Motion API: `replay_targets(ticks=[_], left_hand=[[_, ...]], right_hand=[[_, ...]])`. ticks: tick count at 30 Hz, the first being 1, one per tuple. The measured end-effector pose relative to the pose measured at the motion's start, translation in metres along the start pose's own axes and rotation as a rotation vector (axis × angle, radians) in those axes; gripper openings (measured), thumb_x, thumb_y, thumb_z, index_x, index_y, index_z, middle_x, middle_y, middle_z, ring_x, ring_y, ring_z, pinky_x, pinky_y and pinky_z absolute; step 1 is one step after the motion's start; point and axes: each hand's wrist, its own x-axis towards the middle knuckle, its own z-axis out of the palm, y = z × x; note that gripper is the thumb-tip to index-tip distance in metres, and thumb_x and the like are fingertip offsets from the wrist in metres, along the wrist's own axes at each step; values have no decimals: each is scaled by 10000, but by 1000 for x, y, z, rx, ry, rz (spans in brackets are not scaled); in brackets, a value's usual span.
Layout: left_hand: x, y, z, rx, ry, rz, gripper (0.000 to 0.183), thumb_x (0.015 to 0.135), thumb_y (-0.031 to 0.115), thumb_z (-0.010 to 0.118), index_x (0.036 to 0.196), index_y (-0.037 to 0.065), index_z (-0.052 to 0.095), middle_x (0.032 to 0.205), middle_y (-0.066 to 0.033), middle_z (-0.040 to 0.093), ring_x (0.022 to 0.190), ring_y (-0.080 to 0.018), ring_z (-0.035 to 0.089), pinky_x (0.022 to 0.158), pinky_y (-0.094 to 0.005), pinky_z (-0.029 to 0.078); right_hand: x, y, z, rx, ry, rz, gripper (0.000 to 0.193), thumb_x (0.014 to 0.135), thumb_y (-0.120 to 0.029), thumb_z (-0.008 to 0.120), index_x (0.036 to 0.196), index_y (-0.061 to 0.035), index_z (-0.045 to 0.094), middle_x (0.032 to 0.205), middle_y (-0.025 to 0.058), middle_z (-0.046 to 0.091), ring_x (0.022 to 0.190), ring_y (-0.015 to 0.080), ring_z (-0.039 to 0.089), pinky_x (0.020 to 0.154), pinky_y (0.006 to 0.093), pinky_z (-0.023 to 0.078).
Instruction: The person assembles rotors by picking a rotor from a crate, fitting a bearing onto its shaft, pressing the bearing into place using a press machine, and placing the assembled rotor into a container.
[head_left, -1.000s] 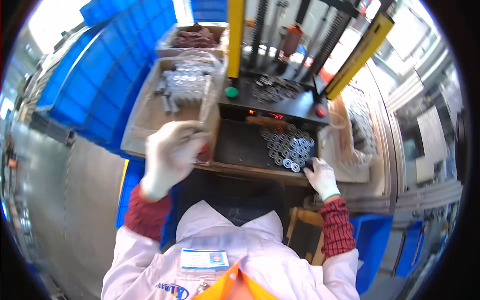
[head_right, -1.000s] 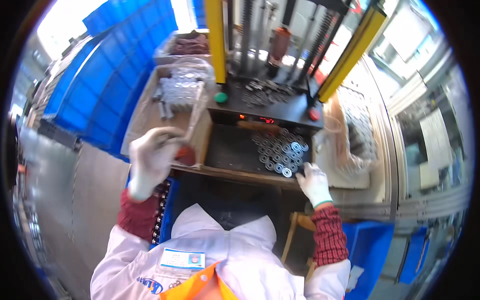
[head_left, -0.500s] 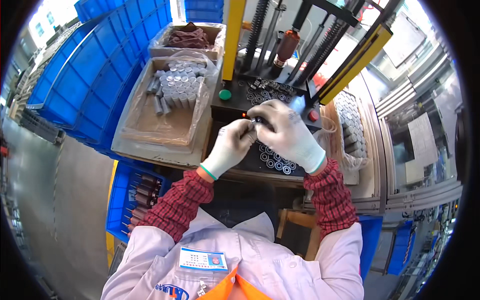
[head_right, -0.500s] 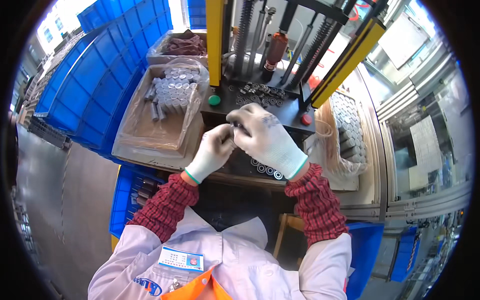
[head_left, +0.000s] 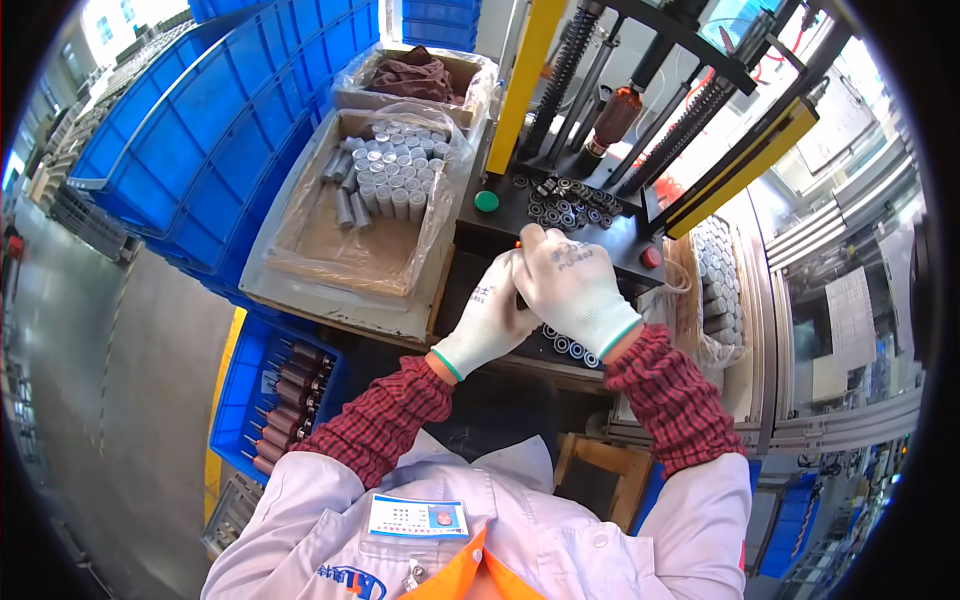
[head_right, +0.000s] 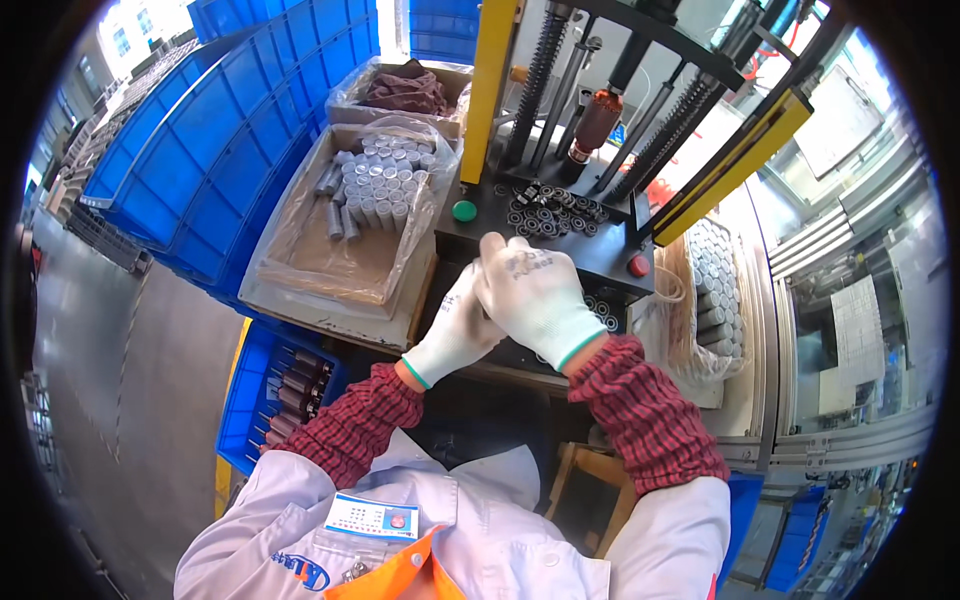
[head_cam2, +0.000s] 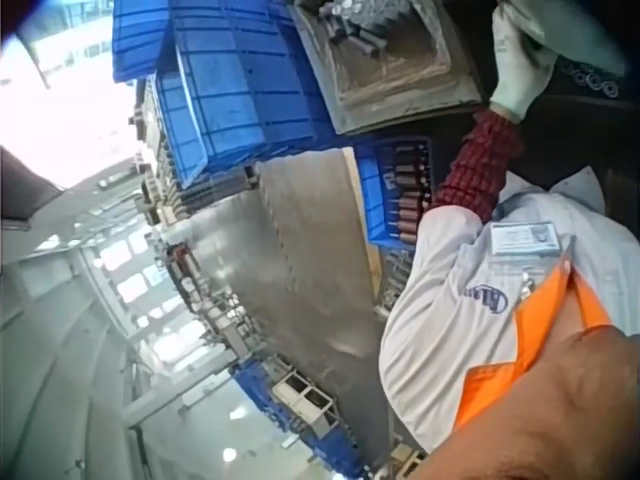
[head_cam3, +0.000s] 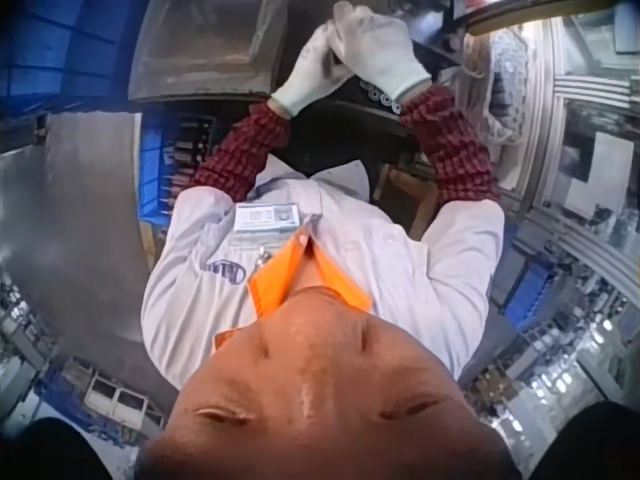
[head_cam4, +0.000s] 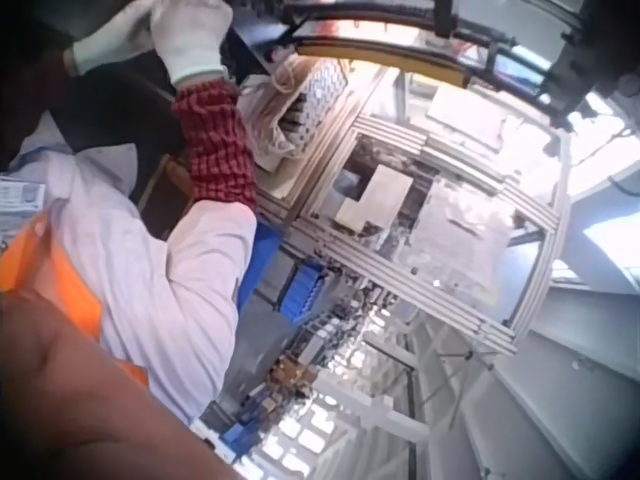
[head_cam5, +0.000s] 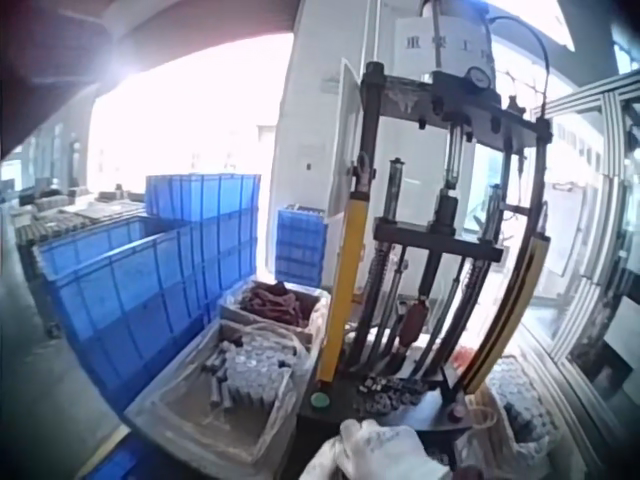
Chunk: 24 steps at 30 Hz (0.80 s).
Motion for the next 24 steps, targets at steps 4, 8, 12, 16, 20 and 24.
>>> replay_targets(ticks=[4,8,12,16,20,24], left_hand=[[-2,-8,-1,83,50,21,614,845,15,763,1413,-28,535,1347,-263,598,1290,-461,568,1122,-469,474],[-4,-5,-1,92,59,27,625,849,18,757,1427,-29,525,1364,-267,598,1308,-465,562,1127,-473,472],[5,-1,-30,91,-65,56,604,857,73,789,1405,-40,562,1401,-273,597,1307,-451,589,1102,-476,500],[58,14,-144,177,-71,-94,562,857,69,803,1391,-9,648,1371,-223,678,1257,-327,680,1076,-412,532],[193,-95,-237,664,75,118,519,880,69,755,1390,42,665,1358,-207,687,1275,-356,663,1084,-449,527],[316,-198,-272,1088,-151,-133,691,863,153,802,1519,154,585,1520,-182,577,1408,-372,555,1151,-486,489]], right_hand=[[9,-12,4,-137,-30,26,222,1017,-283,646,1043,-66,608,828,157,701,731,340,753,641,471,600],[10,-6,7,-84,-34,35,213,1013,-277,655,1036,-70,609,827,171,706,752,361,753,663,474,600],[0,6,19,21,110,22,175,1000,-247,671,1016,-83,615,827,151,693,726,359,729,631,483,567],[-13,7,13,54,204,43,146,971,-231,708,954,-112,625,777,106,637,633,329,688,575,451,554],[-16,0,1,111,109,100,148,960,-226,726,926,-124,624,785,97,614,599,314,661,540,440,524],[-2,5,-1,191,23,189,175,943,-200,744,844,-117,626,740,98,598,574,324,641,517,453,507]])
